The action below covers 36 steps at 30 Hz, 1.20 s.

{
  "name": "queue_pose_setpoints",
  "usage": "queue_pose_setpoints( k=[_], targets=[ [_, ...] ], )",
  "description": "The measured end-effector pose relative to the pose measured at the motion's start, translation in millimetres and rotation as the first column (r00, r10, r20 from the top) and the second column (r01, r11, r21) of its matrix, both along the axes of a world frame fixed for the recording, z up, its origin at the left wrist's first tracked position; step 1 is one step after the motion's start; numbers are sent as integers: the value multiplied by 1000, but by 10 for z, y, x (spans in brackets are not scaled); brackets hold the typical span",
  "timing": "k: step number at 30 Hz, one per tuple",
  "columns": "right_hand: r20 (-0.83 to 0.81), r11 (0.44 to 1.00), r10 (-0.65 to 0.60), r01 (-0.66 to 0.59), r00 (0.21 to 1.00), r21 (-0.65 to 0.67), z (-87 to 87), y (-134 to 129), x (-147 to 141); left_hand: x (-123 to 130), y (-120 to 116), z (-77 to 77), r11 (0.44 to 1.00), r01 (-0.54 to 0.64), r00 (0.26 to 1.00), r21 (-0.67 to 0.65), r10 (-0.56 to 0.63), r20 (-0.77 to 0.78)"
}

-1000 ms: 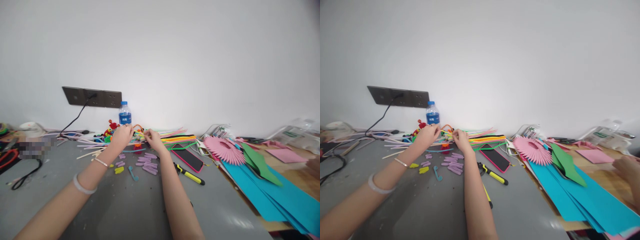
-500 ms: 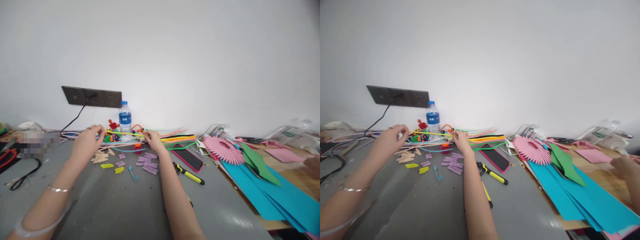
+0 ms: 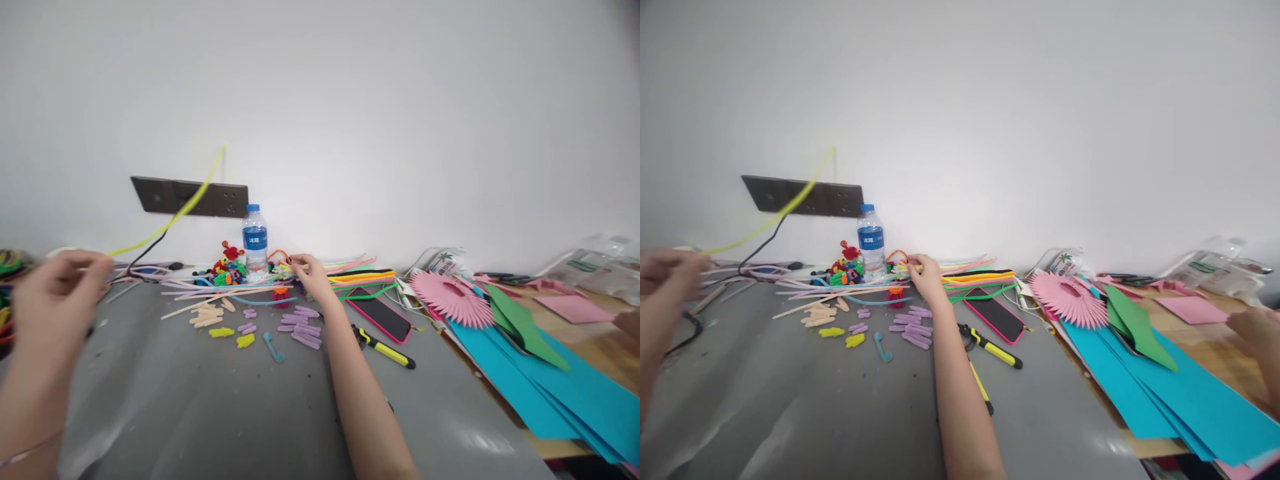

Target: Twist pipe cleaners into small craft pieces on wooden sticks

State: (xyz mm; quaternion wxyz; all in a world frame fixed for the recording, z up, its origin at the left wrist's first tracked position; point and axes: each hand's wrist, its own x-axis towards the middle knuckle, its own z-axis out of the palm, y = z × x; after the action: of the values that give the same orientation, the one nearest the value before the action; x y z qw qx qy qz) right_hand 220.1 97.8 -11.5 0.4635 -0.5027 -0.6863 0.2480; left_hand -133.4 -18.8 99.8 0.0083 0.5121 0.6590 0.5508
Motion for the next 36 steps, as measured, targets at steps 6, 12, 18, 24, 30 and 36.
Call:
queue_pose_setpoints(
  k=[6,12,18,24,30,36],
  targets=[
    [-377,887,384,-450,843,-102,268,-231,-176,578,511,-575,864,492,870,-108,-489,52],
    [-719,884,197,-438,667,-163,273,-203,-191,897,750,-779,752,598,736,-278,-653,-181],
    [-760,885,-140,-265,634,-383,206,-115,-44,830,923,-894,803,542,740,-249,-596,-311],
    [-713,856,-140,-278,687,-436,328,-203,-120,733,890,-1045,851,501,774,-159,-523,-358],
    [-194,782,111,-206,975,-588,807,-659,153,736,872,-1132,890,405,784,-209,-456,-421],
    [357,897,-100,240,929,-372,968,-1457,736,750,881,-1153,905,343,781,-250,-423,-459]
  ],
)
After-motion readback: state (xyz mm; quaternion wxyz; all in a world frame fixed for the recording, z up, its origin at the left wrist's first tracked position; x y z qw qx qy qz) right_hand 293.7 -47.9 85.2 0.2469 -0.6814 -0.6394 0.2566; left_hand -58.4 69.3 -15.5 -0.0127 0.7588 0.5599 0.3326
